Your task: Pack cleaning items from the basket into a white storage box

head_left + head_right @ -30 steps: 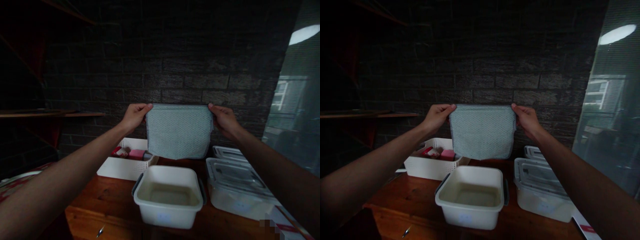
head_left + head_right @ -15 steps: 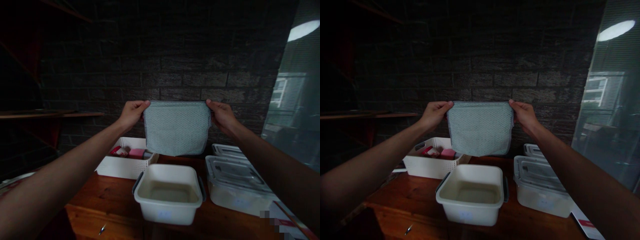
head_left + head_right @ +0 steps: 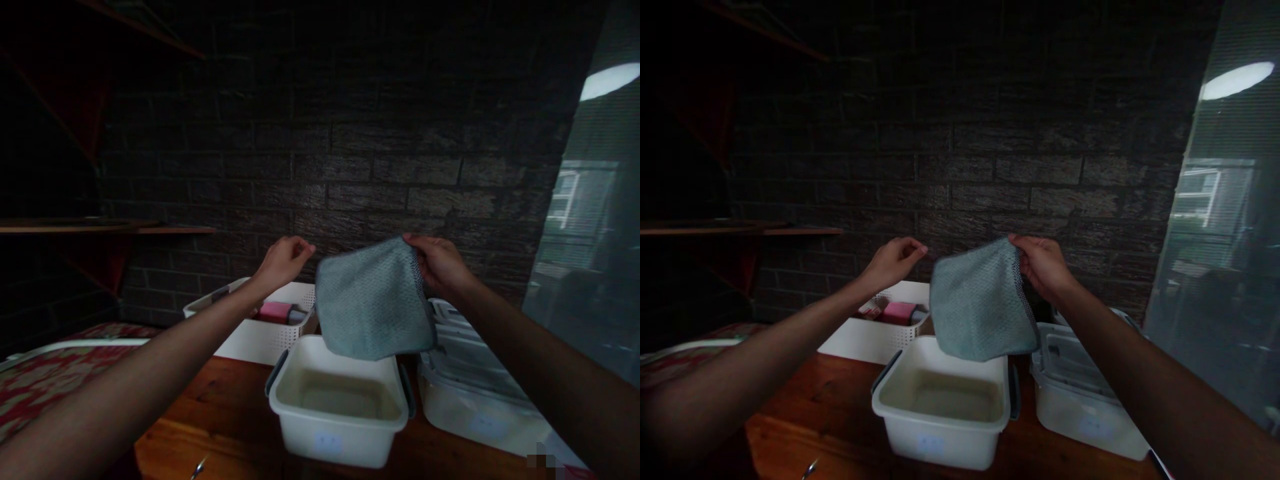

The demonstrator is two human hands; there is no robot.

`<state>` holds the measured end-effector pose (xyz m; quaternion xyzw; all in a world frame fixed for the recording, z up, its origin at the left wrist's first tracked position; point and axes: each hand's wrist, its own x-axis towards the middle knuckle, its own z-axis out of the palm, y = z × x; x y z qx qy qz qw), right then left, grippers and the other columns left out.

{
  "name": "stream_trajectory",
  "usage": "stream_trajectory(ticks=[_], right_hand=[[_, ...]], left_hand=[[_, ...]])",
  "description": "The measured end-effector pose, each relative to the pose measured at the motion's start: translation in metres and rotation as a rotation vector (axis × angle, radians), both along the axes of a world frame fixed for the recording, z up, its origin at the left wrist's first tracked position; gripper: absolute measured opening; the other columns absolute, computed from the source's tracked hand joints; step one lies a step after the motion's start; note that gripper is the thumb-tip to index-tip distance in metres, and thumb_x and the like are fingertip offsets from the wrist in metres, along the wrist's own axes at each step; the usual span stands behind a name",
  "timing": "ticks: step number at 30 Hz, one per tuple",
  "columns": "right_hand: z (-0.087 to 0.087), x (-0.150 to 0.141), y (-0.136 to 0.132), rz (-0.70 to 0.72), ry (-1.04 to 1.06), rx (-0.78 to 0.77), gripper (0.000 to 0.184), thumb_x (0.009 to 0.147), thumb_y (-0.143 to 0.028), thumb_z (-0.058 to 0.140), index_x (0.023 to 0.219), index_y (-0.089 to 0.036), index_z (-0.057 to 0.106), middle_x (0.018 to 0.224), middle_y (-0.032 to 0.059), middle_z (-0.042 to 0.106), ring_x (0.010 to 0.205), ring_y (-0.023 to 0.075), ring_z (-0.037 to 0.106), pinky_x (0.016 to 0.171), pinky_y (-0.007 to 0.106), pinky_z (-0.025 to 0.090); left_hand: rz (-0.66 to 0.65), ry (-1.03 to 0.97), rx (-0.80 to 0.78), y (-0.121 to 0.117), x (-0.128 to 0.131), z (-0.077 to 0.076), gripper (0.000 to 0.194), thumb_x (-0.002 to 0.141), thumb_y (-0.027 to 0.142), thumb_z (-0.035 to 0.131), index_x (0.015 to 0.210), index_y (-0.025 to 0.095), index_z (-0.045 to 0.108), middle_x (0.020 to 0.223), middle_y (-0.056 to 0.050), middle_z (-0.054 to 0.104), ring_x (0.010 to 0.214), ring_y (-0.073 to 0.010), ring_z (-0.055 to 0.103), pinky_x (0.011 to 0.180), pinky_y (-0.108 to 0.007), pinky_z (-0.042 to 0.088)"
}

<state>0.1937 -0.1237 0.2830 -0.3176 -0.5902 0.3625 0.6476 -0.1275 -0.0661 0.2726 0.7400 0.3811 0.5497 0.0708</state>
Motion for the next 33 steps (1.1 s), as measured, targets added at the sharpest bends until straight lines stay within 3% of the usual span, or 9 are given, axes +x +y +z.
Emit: stream_trajectory(ticks=[3, 6, 8, 14, 20, 23, 26, 29, 33], right_hand=[[-0.004, -0.022, -0.007, 0.053, -0.021, -0.063, 0.027, 0.077, -0.041, 0.079, 0.068, -0.017, 0.07, 0.066, 0.005, 0.069, 0.051, 0.0137, 0.061, 0.045, 0.024, 0.051], [-0.012, -0.051, -0.017, 0.088, -0.095, -0.095, 0.031, 0.08, -0.043, 0.076, 0.069, -0.014, 0.072, 0.063, 0.0065, 0.069, 0.047, 0.0138, 0.061, 0.042, 0.024, 0.05], [-0.019, -0.069, -0.022, 0.149, -0.177, -0.084, 0.032, 0.083, -0.043, 0.07, 0.074, -0.013, 0.074, 0.068, 0.0077, 0.071, 0.051, 0.0161, 0.065, 0.047, 0.026, 0.054], [-0.037, -0.082, -0.026, 0.341, -0.224, -0.013, 0.031, 0.078, -0.025, 0.058, 0.103, -0.014, 0.075, 0.08, 0.0049, 0.072, 0.063, 0.0167, 0.067, 0.058, 0.03, 0.056], [-0.052, -0.056, -0.01, 0.075, -0.262, 0.097, 0.032, 0.078, -0.03, 0.077, 0.108, -0.02, 0.069, 0.081, -0.0016, 0.063, 0.065, 0.0114, 0.058, 0.058, 0.024, 0.044], [-0.064, -0.048, -0.009, 0.282, -0.291, -0.005, 0.03, 0.083, -0.041, 0.077, 0.102, -0.018, 0.072, 0.09, 0.0024, 0.068, 0.084, 0.0155, 0.062, 0.079, 0.029, 0.046], [-0.076, -0.044, -0.012, 0.523, -0.261, -0.156, 0.028, 0.09, -0.043, 0.07, 0.089, -0.015, 0.072, 0.087, 0.0033, 0.068, 0.078, 0.0142, 0.059, 0.077, 0.029, 0.045], [-0.084, -0.041, -0.015, 0.546, -0.218, -0.216, 0.026, 0.087, -0.039, 0.075, 0.081, -0.015, 0.066, 0.075, -0.001, 0.062, 0.064, 0.0102, 0.052, 0.064, 0.025, 0.04], [-0.082, -0.039, -0.018, 0.515, -0.223, -0.178, 0.025, 0.088, -0.039, 0.075, 0.087, -0.015, 0.065, 0.078, -0.001, 0.063, 0.067, 0.0104, 0.054, 0.065, 0.024, 0.039]], left_hand=[[-0.063, 0.036, -0.136, -0.027, 0.021, 0.0, 0.044, 0.082, 0.061, 0.066, 0.08, 0.017, 0.071, 0.064, -0.002, 0.06, 0.059, -0.0153, 0.053, 0.052, -0.025, 0.033], [-0.402, -0.119, -0.584, -0.059, 0.05, 0.002, 0.056, 0.084, 0.068, 0.06, 0.095, 0.014, 0.07, 0.082, -0.007, 0.068, 0.072, -0.0207, 0.064, 0.065, -0.032, 0.049], [-0.603, -0.168, -0.716, -0.075, 0.064, -0.001, 0.056, 0.085, 0.067, 0.06, 0.095, 0.013, 0.071, 0.088, -0.009, 0.069, 0.079, -0.0217, 0.065, 0.072, -0.034, 0.051], [-0.619, -0.237, -0.723, -0.082, 0.067, -0.021, 0.039, 0.086, 0.053, 0.069, 0.081, 0.014, 0.072, 0.078, -0.004, 0.068, 0.072, -0.0137, 0.058, 0.064, -0.024, 0.04], [-0.608, -0.421, -0.692, -0.067, 0.061, -0.028, 0.037, 0.085, 0.052, 0.07, 0.086, 0.015, 0.074, 0.081, -0.004, 0.07, 0.07, -0.014, 0.06, 0.067, -0.025, 0.044], [-0.552, -0.443, -0.626, -0.066, 0.064, -0.027, 0.037, 0.081, 0.052, 0.074, 0.079, 0.015, 0.072, 0.076, -0.003, 0.068, 0.068, -0.0144, 0.059, 0.064, -0.024, 0.044], [-0.517, -0.432, -0.609, -0.068, 0.066, -0.027, 0.044, 0.081, 0.058, 0.072, 0.07, 0.016, 0.067, 0.066, -0.001, 0.063, 0.059, -0.0136, 0.054, 0.056, -0.024, 0.04], [-0.525, -0.36, -0.568, -0.067, 0.065, -0.027, 0.049, 0.085, 0.061, 0.065, 0.067, 0.016, 0.065, 0.063, -0.001, 0.061, 0.056, -0.0133, 0.052, 0.053, -0.024, 0.037], [-0.497, -0.249, -0.38, -0.058, 0.063, -0.026, 0.038, 0.09, 0.052, 0.062, 0.091, 0.016, 0.075, 0.079, -0.003, 0.069, 0.071, -0.0155, 0.059, 0.065, -0.025, 0.042]])
